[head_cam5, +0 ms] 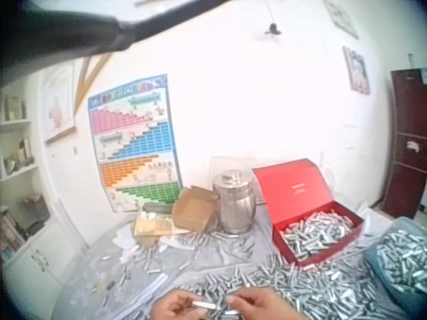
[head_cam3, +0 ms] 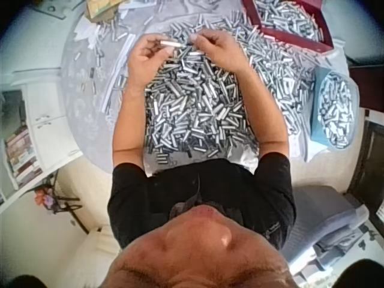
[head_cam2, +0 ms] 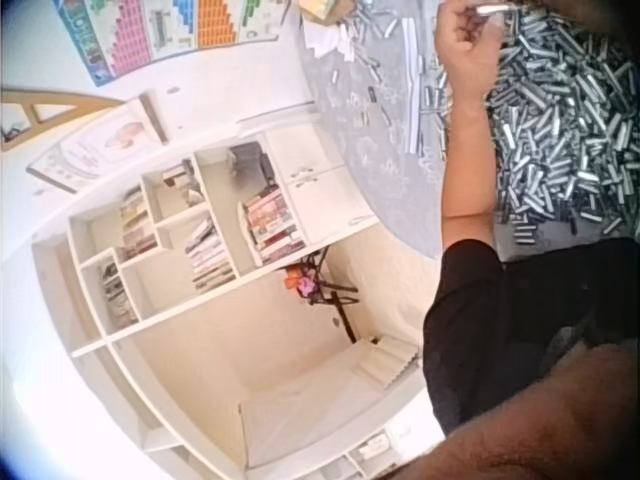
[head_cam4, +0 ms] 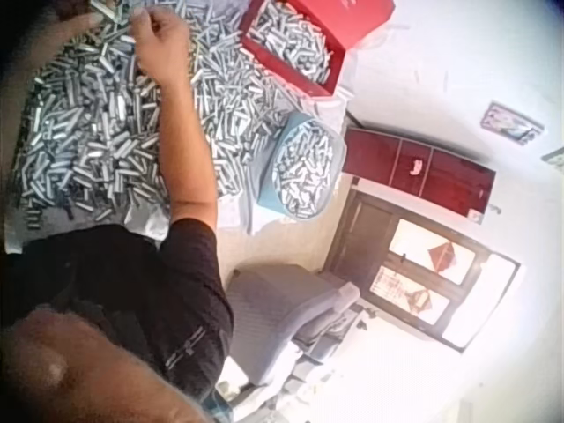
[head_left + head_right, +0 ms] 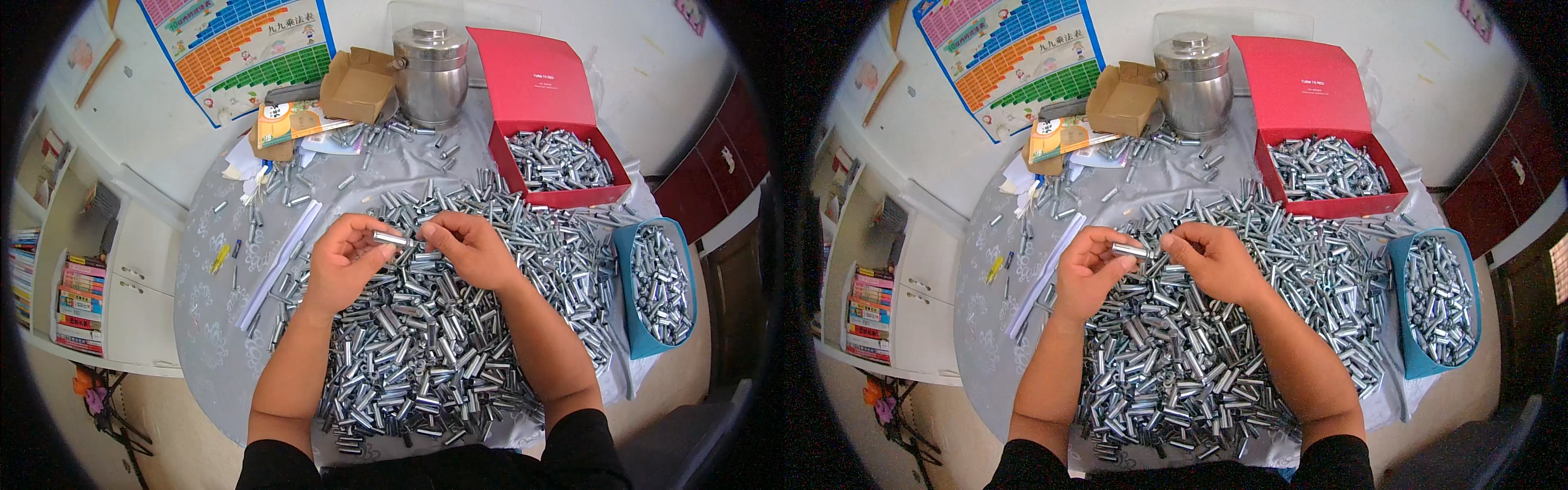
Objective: The person sits at a table covered with a large pile of small, silver cylindrical metal parts. They repeatedly pick up two parts, one at a time, and fit them together by hand. The person continues this repetitive assembly process throughout the clip, handling the parts one by one without using any tools.
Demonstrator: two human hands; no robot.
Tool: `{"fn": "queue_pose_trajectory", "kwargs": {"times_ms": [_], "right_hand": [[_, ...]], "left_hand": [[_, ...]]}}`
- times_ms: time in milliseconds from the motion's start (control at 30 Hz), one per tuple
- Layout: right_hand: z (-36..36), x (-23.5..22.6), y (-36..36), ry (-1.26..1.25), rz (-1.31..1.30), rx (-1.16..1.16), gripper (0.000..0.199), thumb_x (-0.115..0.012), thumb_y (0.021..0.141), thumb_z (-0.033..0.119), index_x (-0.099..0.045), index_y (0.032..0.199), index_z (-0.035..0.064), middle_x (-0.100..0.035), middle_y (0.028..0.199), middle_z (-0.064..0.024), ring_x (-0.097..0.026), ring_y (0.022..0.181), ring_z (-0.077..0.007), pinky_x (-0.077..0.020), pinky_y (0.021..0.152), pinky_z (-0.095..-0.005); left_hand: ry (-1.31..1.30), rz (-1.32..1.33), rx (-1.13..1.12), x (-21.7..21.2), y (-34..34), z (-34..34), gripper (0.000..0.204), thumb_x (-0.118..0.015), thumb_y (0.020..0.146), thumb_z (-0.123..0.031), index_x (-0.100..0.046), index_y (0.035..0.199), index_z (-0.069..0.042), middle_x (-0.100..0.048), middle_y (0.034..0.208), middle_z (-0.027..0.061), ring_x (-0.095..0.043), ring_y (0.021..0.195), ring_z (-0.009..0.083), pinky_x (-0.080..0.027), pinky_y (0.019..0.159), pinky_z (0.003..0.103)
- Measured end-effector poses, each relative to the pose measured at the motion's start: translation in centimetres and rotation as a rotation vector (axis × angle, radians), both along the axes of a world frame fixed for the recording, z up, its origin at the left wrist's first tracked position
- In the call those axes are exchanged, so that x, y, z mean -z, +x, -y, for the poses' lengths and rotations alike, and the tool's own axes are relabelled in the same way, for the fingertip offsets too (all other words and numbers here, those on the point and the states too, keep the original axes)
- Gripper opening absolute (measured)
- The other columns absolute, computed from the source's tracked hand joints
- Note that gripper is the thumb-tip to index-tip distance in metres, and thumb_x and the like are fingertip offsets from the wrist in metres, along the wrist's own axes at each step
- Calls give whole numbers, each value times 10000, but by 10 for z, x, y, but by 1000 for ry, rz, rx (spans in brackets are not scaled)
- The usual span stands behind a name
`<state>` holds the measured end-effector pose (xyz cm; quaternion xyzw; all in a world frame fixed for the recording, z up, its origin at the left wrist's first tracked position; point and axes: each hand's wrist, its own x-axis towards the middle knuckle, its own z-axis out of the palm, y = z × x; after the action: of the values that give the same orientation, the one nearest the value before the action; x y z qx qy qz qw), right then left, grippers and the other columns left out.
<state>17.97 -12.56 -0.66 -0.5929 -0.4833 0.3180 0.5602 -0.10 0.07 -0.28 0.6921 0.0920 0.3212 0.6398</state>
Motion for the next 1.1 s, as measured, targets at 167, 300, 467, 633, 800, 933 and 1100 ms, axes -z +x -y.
{"fn": "queue_pose_trajectory", "kwargs": {"times_ms": [167, 300, 467, 633, 800, 933, 1100], "right_hand": [[0, -3, -3, 42, 141, -82, 294, -591, 979, 257, -646, 869, -10, -582, 712, 4, -503, 675, -65, -419, 600, -253], [1, -6, -4, -16, -21, -54, 245, -598, 975, 223, -635, 890, -3, -589, 710, 2, -514, 678, -66, -418, 596, -248], [3, -16, -4, -140, -49, -44, 262, -566, 996, 250, -633, 922, 8, -611, 773, 17, -517, 698, -51, -426, 630, -217], [1, -8, 1, -104, 64, -51, 295, -558, 998, 255, -634, 862, 4, -595, 747, 19, -508, 688, -60, -427, 630, -236], [3, -7, 0, -83, 67, -55, 303, -559, 996, 260, -616, 846, 3, -518, 693, 27, -448, 662, -66, -390, 591, -247], [4, -10, 0, -77, 52, -93, 285, -563, 996, 256, -599, 851, 13, -457, 681, 47, -389, 646, -56, -346, 562, -238], [4, -10, -2, -2, 64, -83, 208, -591, 983, 209, -596, 888, 23, -482, 742, 58, -402, 672, -40, -356, 583, -216]], "left_hand": [[149, -10, -65, 10, 3, 3, 267, -705, 836, 18, -622, 1090, 11, -666, 1030, 73, -638, 907, 124, -512, 813, 267], [290, -71, -205, 5, 3, 7, 205, -734, 822, -32, -685, 1019, -10, -686, 880, 58, -647, 774, 108, -523, 696, 251], [479, -94, -290, -2, 3, 12, 196, -750, 803, -55, -703, 989, -11, -677, 791, 65, -619, 670, 117, -484, 599, 243], [528, -38, -313, 2, 6, 11, 189, -751, 803, -69, -703, 977, -14, -667, 775, 70, -599, 630, 136, -465, 571, 254], [479, -97, -247, 1, 3, 10, 168, -726, 846, -133, -689, 953, -10, -640, 755, 67, -575, 617, 134, -443, 563, 262], [378, -150, -202, 1, 0, 10, 147, -672, 903, -147, -656, 936, -5, -601, 769, 24, -535, 665, 92, -422, 597, 245], [364, -151, -181, 4, 1, 10, 183, -609, 954, -176, -604, 884, -6, -551, 750, -8, -487, 662, 59, -393, 587, 235]]}}
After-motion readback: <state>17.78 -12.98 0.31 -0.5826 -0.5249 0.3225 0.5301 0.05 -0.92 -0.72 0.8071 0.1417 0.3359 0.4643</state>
